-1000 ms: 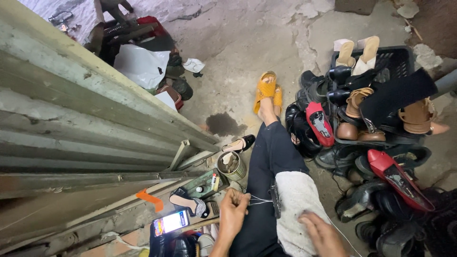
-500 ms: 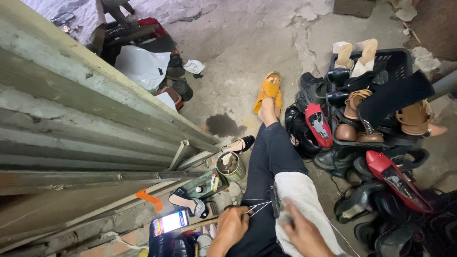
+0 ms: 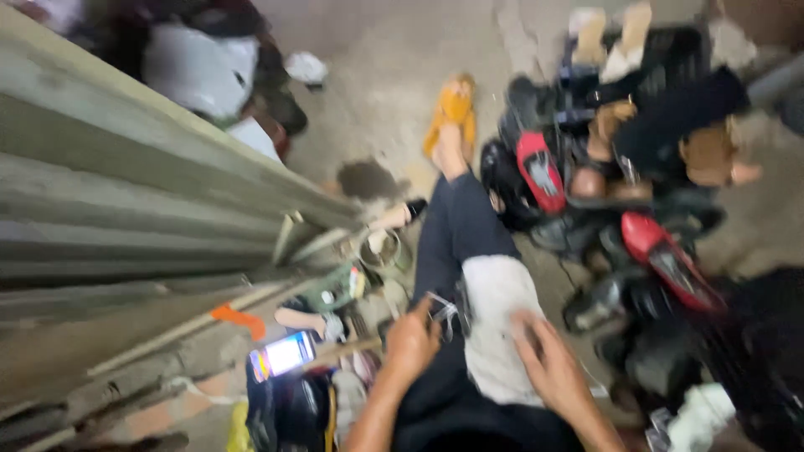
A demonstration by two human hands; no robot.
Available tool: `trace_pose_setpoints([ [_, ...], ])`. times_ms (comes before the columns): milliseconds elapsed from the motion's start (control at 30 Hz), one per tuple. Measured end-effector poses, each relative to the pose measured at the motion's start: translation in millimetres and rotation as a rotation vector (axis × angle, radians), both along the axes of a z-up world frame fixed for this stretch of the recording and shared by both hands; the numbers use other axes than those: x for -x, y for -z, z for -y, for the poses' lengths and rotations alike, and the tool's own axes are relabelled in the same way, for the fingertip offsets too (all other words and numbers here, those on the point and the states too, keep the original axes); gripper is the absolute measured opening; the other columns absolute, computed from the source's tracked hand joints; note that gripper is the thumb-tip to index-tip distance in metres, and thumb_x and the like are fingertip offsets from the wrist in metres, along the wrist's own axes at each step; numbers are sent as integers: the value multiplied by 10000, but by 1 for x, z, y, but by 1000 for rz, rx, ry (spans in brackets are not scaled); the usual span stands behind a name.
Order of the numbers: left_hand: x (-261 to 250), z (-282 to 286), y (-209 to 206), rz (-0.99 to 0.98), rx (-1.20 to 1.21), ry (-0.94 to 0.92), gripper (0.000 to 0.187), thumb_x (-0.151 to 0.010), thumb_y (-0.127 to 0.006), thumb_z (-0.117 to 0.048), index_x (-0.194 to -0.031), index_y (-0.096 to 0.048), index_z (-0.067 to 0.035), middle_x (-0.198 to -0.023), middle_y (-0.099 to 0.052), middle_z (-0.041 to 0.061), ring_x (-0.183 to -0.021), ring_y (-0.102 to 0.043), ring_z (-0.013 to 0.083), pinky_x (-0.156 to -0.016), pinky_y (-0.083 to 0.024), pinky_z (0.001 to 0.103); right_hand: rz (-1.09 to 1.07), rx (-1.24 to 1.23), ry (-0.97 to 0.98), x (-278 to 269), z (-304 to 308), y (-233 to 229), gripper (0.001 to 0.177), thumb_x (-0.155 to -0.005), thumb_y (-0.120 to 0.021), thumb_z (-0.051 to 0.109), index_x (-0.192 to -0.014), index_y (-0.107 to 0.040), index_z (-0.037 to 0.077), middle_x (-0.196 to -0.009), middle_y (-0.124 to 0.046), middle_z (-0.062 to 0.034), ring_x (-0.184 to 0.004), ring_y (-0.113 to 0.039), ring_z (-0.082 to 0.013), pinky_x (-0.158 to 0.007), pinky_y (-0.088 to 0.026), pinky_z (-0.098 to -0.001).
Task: The person sits on the floor and sews a black sandal using a needle and white thread. The sandal is placed on a white cloth on their lap, and they repeatedly pull the thread through the sole to stitch it.
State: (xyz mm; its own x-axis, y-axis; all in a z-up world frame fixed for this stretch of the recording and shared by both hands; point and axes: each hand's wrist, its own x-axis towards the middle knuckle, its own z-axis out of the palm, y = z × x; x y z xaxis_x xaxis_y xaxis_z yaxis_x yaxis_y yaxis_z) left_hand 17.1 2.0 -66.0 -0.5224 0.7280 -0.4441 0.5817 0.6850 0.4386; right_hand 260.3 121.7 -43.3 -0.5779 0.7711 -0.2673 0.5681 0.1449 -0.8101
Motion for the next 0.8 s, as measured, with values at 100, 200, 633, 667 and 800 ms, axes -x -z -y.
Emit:
trace_pose_setpoints([
  [100, 7, 1, -44, -58, -52, 22, 405, -912, -637, -164, -1290, -695, -31, -1030, -776, 253, -940, -747, 447, -827, -583, 553, 76, 37, -66, 46, -15, -67, 487, -1019, -547, 263, -1490, -540, 141, -1479, -558, -187, -1334, -540, -433, -1068, -459, -576],
  [200, 12, 12, -47, -54, -72, -40, 362, -910, -647, -167, -1231, -738, -29, -1001, -785, 230, -933, -740, 448, -836, -575, 531, 141, 69, -199, 69, -11, -64, 645, -956, -568, 139, -1571, -379, 93, -1511, -483, -267, -1299, -520, -527, -1060, -436, -667],
  [633, 1, -5, -44, 133, -183, -123, 402, -941, -669, -226, -1343, -676, -215, -874, -798, 97, -909, -742, 393, -802, -585, 545, 265, 146, -233, 38, -10, -35, 309, -994, -559, 340, -1174, -733, 158, -985, -762, -220, -1037, -698, -448, -922, -538, -562],
  [667, 0, -6, -42, 149, -178, -106, 387, -948, -655, -227, -1334, -684, -211, -917, -801, 119, -939, -738, 409, -829, -577, 555, 133, 178, -114, 30, -11, -26, 279, -1006, -554, 297, -1133, -738, 129, -949, -758, -201, -985, -710, -379, -904, -543, -519],
  [800, -11, -14, -30, 190, -246, -80, 327, -932, -669, -233, -1252, -735, -239, -978, -804, 98, -964, -741, 391, -822, -592, 509, -78, 97, 144, -11, -30, 5, 213, -1050, -552, 171, -1102, -714, 43, -913, -717, -191, -914, -682, -293, -873, -532, -457],
])
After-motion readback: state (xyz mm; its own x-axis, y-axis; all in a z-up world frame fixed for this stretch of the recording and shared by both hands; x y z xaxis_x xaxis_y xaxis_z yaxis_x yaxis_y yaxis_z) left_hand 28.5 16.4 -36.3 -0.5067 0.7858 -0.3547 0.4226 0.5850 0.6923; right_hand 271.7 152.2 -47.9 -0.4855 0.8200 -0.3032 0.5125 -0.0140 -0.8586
